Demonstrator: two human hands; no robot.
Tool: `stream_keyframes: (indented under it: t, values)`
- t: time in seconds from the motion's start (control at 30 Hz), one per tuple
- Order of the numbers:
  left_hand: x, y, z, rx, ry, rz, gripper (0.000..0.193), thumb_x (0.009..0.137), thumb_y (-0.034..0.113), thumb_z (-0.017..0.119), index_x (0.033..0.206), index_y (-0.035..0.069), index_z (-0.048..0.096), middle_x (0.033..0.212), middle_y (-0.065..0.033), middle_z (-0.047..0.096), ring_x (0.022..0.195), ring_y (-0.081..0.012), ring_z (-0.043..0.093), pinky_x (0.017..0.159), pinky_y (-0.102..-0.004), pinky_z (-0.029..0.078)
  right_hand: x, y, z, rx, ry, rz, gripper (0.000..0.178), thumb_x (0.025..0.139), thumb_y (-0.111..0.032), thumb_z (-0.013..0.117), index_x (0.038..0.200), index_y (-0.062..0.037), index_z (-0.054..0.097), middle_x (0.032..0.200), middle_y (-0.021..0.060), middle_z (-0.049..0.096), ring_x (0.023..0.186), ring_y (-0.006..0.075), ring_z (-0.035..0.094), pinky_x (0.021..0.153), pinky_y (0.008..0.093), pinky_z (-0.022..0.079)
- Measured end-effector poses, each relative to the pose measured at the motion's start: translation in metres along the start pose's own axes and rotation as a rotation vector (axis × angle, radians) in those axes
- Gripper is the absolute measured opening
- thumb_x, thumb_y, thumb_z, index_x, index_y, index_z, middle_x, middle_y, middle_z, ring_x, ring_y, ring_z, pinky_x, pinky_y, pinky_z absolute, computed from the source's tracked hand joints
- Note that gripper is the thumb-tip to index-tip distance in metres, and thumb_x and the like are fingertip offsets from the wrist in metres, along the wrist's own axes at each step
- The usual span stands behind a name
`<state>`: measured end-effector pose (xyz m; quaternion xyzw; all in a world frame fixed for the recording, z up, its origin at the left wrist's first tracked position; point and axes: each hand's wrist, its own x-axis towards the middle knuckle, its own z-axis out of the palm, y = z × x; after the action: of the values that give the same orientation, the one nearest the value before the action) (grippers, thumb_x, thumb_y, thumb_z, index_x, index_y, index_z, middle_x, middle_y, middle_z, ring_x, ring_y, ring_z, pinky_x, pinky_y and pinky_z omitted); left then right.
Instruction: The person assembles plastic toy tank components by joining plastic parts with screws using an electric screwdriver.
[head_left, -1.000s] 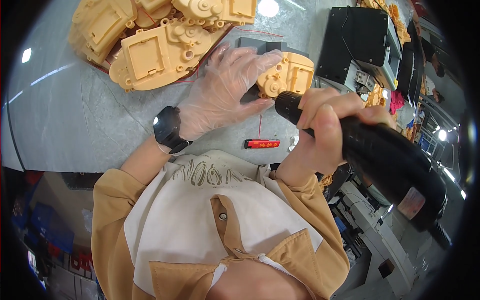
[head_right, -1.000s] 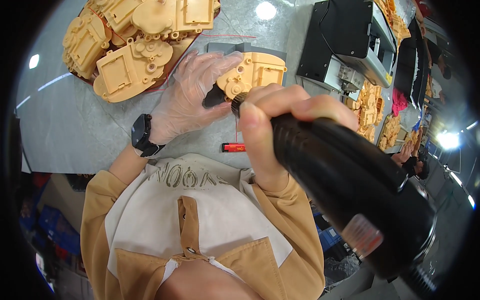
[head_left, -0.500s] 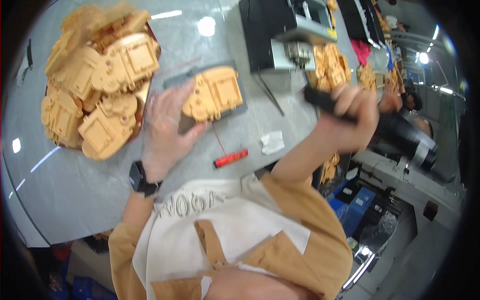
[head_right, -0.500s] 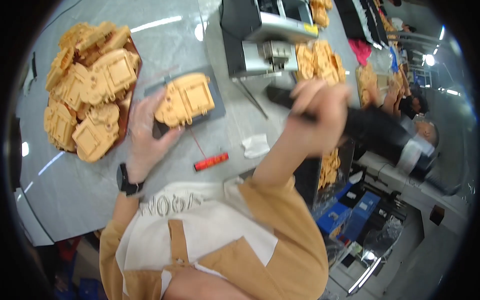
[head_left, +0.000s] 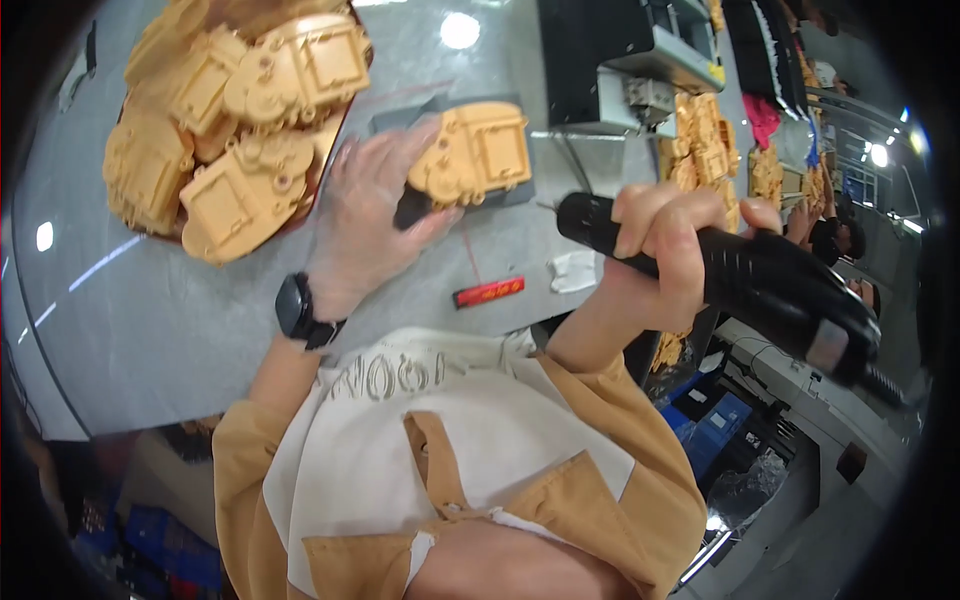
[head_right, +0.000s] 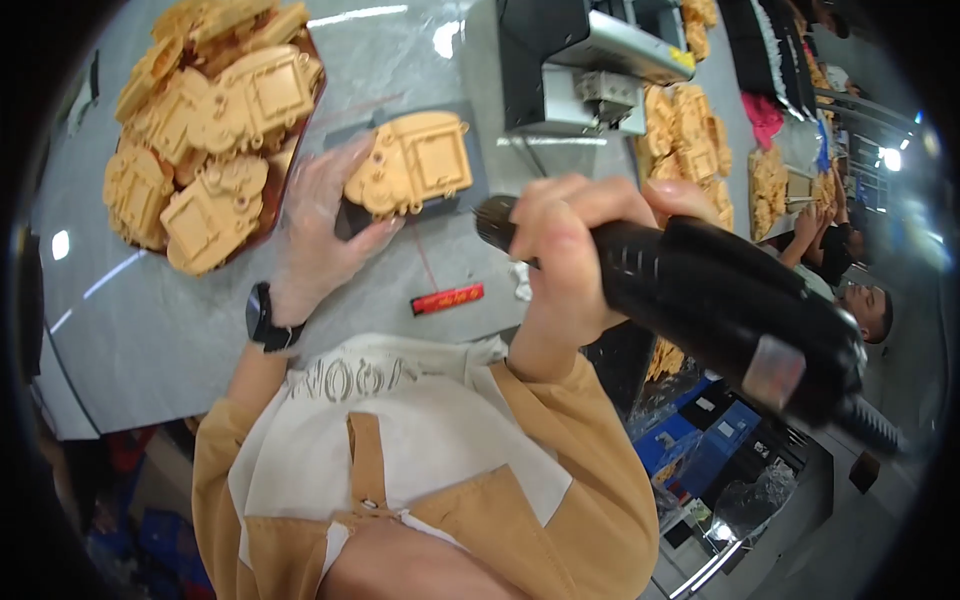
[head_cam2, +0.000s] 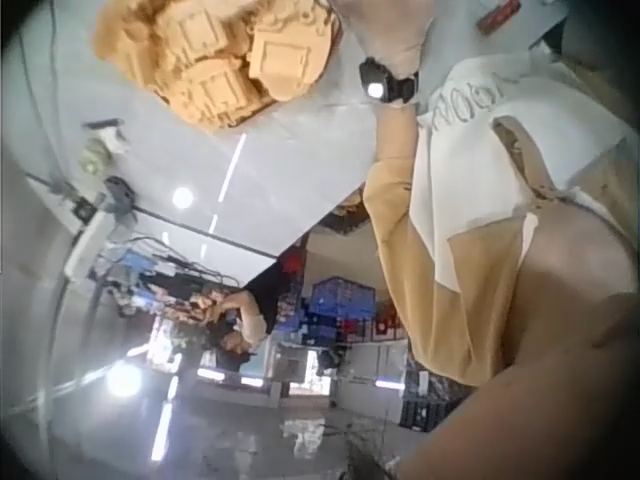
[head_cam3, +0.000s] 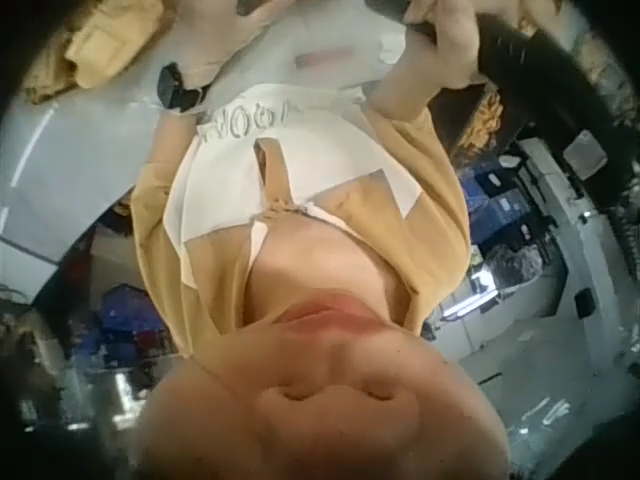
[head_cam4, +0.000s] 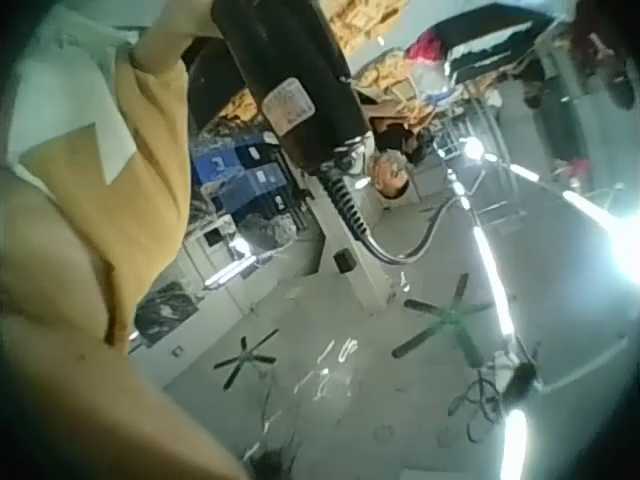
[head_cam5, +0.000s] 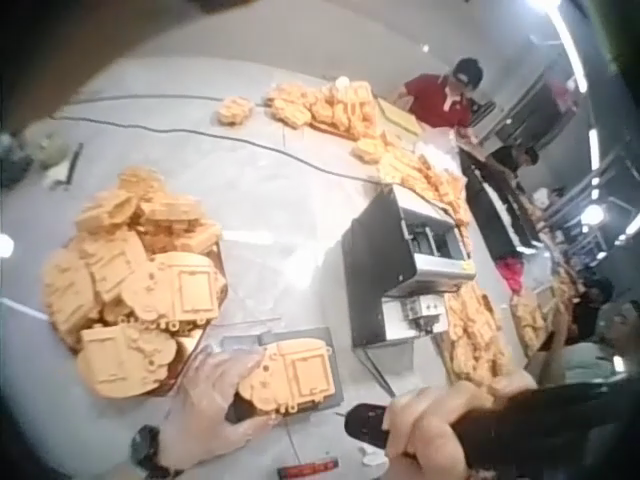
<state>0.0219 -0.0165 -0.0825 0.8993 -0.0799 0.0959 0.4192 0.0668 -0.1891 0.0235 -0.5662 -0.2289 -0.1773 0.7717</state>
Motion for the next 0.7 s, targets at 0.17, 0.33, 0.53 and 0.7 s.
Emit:
stream_keyframes:
  t: [0.17,0.33,0.53,0.7]
  values:
    - [-0.004,0.003,-0.004,-0.097,0.08,0.006,0.072,0.069,0.033,0.072,0.129,0.012,0.039,0.119,-0.0092,0.048,0.111,-0.0264,0.044,0.098,-0.0401,0.031,0.004,0.011,0.039,0.069,0.017,0.152,0.052,0.075,0.004,0.049,0.118,-0.0066,0.022,0.06,0.0071,0.046,0.045,0.0174,0.047,0.049,0.0352,0.045]
    - [-0.002,0.008,-0.008,-0.064,0.201,0.105,0.045,0.07,0.035,0.071,0.107,0.013,0.058,0.114,-0.0067,0.051,0.11,-0.0291,0.044,0.09,-0.0398,0.038,0.014,0.014,0.036,0.236,-0.056,0.143,0.052,0.076,-0.001,0.044,0.124,-0.0086,0.024,0.059,0.0062,0.044,0.042,0.0162,0.044,0.049,0.0356,0.043]
    - [-0.001,0.014,-0.008,-0.338,0.338,0.235,0.03,0.066,0.022,0.074,0.091,0.012,0.062,0.094,-0.0031,0.06,0.096,-0.0266,0.054,0.084,-0.0374,0.042,0.014,0.016,0.032,0.541,-0.061,0.291,0.045,0.081,-0.007,0.04,0.124,-0.0172,0.038,0.059,0.0006,0.036,0.046,0.0135,0.041,0.053,0.0323,0.038]
    - [0.0,0.013,-0.012,-0.284,0.343,0.186,0.028,0.064,0.016,0.074,0.089,0.013,0.062,0.089,-0.0008,0.061,0.091,-0.0254,0.055,0.082,-0.036,0.042,0.018,0.011,0.026,0.56,-0.032,0.256,0.043,0.08,-0.006,0.039,0.121,-0.0183,0.041,0.059,0.0001,0.035,0.046,0.0127,0.04,0.052,0.0309,0.037]
